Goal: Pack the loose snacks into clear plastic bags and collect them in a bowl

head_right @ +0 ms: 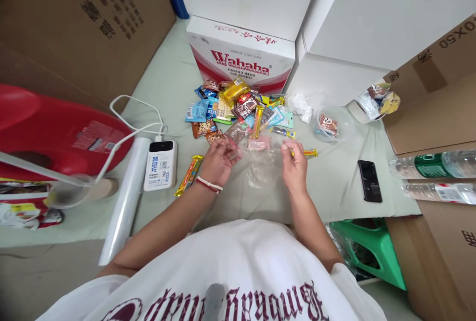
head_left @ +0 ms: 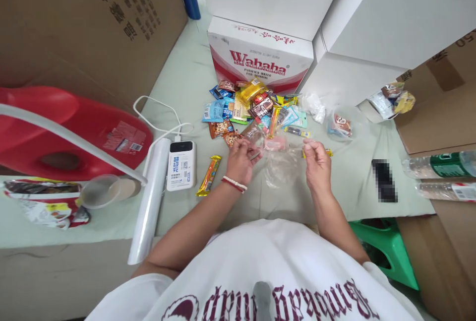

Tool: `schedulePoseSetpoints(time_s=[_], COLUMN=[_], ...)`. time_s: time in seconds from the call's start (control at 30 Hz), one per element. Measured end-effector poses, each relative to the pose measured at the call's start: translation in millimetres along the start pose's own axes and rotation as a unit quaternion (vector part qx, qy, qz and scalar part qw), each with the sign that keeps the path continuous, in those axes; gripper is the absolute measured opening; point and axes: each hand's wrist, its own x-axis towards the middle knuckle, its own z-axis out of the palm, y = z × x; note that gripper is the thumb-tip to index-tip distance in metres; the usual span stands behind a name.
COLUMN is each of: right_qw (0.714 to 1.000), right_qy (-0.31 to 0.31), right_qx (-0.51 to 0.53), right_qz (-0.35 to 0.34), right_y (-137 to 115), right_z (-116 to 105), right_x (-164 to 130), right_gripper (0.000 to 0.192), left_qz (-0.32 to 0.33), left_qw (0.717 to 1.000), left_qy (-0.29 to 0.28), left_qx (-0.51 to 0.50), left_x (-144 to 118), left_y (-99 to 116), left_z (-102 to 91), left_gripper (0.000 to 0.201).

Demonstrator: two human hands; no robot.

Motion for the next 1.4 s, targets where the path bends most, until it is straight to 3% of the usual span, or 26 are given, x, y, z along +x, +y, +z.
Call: schedulePoseSetpoints(time_s=[0.1, 0.2, 0.27, 0.33, 0.37, 0.4, 0.47, 0.53, 0.6, 0.73, 0.87, 0.93, 1.03, 1.1, 1.13, 1.2, 1.27, 1.33, 1.4], right_qw=[0.989, 0.965, 0.944, 0.937, 0.939, 0.941, 0.939, 0.935, 0.935, 0.94, 0.946, 0.955, 0.967, 0.954, 0.946, 0.92, 0.865, 0.807, 0.793], right_qy=[-0.023, -0.097, -0.15, -0.161, -0.158, -0.158, -0.174, -0.189, -0.184, -0.158, -0.154, -0.156, -0.091, -0.032, -0.032, -0.124, -0.281, -0.397, -0.432], right_qx=[0.101, 0.134, 0.138, 0.132, 0.128, 0.125, 0.12, 0.115, 0.109, 0.092, 0.04, -0.035, -0.218, -0.293, -0.302, -0.291, -0.288, -0.307, -0.324], right_qz=[0.103, 0.203, 0.26, 0.28, 0.277, 0.273, 0.271, 0.278, 0.283, 0.287, 0.282, 0.249, 0.094, -0.049, -0.115, -0.23, -0.3, -0.312, -0.283], right_y=[-10.9, -15.4, -11.0, -2.6, 1.9, 6.1, 12.7, 17.5, 22.2, 38.5, 61.6, 67.6, 57.5, 38.1, 26.8, 7.7, 1.7, 12.7, 35.1], right_z=[-12.4, -24.3, -25.1, -17.5, -11.5, -5.0, 5.8, 9.7, 5.8, -13.2, -30.9, -38.5, -45.7, -43.3, -39.2, -27.0, -16.4, -18.2, -38.4], right_x=[-2.1, 4.2, 11.7, 17.3, 18.5, 18.7, 17.2, 16.1, 18.1, 30.2, 44.9, 53.0, 59.3, 51.1, 41.6, 13.6, -19.1, -45.0, -56.5], right_gripper=[0.039, 0.047, 0.051, 0.054, 0.054, 0.054, 0.052, 0.05, 0.05, 0.052, 0.05, 0.043, 0.035, 0.033, 0.032, 0.029, 0.029, 0.031, 0.032], left_qz=[-0.012, -0.053, 0.022, 0.197, 0.291, 0.372, 0.468, 0.472, 0.433, 0.42, 0.462, 0.462, 0.434, 0.393, 0.367, 0.301, 0.238, 0.207, 0.208], left_qw=[0.999, 0.977, 0.95, 0.882, 0.831, 0.777, 0.676, 0.592, 0.555, 0.568, 0.608, 0.612, 0.599, 0.604, 0.614, 0.637, 0.638, 0.61, 0.577], left_qy=[-0.021, -0.081, -0.023, 0.084, 0.112, 0.098, -0.035, -0.178, -0.23, -0.273, -0.31, -0.318, -0.337, -0.343, -0.337, -0.302, -0.264, -0.257, -0.274], left_qx=[0.049, 0.192, 0.311, 0.419, 0.461, 0.498, 0.567, 0.628, 0.672, 0.653, 0.566, 0.557, 0.582, 0.602, 0.613, 0.642, 0.683, 0.72, 0.741], left_x=[3.8, 12.0, 17.2, 16.7, 13.5, 8.8, -2.2, -8.8, -7.5, 5.7, 4.4, -1.7, -11.4, -16.0, -17.7, -20.0, -21.8, -23.9, -26.0], left_y=[23.2, 45.4, 55.1, 57.2, 54.8, 50.2, 36.0, 19.5, 6.6, 4.4, 21.4, 28.9, 33.8, 31.5, 28.7, 21.0, 13.6, 10.2, 11.2], left_z=[-23.8, -51.1, -63.7, -68.0, -67.1, -64.7, -58.1, -54.0, -56.7, -79.2, -101.3, -108.8, -114.9, -113.7, -111.2, -103.2, -94.7, -90.8, -93.7], left_gripper=[0.029, 0.026, 0.02, 0.016, 0.019, 0.023, 0.034, 0.047, 0.053, 0.022, 0.023, 0.023, 0.025, 0.025, 0.027, 0.041, 0.05, 0.043, 0.028])
